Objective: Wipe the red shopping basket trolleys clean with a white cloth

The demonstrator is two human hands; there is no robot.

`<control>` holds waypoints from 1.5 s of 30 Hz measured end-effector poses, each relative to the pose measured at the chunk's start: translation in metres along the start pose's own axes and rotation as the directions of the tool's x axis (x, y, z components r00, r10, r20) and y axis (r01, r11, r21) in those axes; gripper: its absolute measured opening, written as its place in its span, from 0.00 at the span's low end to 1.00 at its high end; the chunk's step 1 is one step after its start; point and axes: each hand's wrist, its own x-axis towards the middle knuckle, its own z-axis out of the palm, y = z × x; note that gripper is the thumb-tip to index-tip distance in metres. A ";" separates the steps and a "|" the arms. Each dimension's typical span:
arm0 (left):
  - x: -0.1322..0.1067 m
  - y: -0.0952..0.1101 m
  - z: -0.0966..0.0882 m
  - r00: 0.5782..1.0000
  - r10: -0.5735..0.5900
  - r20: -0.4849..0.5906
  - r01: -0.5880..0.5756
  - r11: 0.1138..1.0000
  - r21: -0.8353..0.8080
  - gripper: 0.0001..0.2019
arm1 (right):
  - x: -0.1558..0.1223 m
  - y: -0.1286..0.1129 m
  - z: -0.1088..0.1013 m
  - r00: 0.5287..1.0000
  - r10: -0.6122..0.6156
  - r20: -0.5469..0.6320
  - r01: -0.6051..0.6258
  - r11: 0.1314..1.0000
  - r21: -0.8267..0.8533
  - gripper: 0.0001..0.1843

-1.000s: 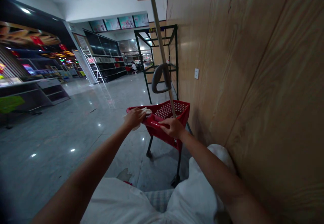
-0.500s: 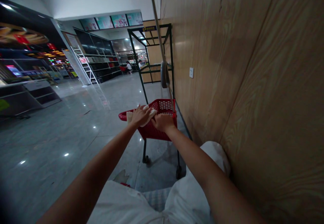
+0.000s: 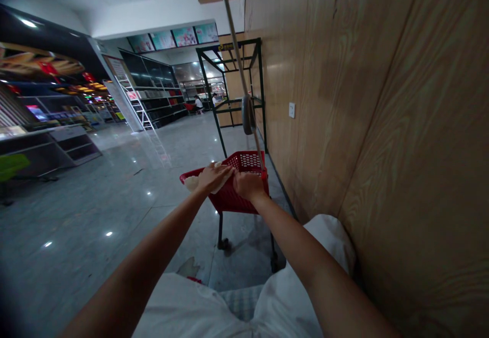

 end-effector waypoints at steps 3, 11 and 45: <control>0.004 -0.001 -0.003 0.999 -0.034 -0.024 0.034 0.999 -0.009 0.18 | 0.001 0.001 0.003 1.000 0.004 0.000 -0.004 1.000 -0.021 0.25; -0.003 0.017 -0.013 0.999 -0.025 0.021 0.024 0.999 0.041 0.16 | 0.002 -0.002 0.005 0.999 0.006 -0.033 -0.007 1.000 -0.005 0.23; -0.016 0.015 -0.011 0.992 -0.092 -0.087 0.096 0.994 0.054 0.17 | 0.007 -0.008 0.024 0.987 -0.083 -0.139 0.087 0.996 0.027 0.21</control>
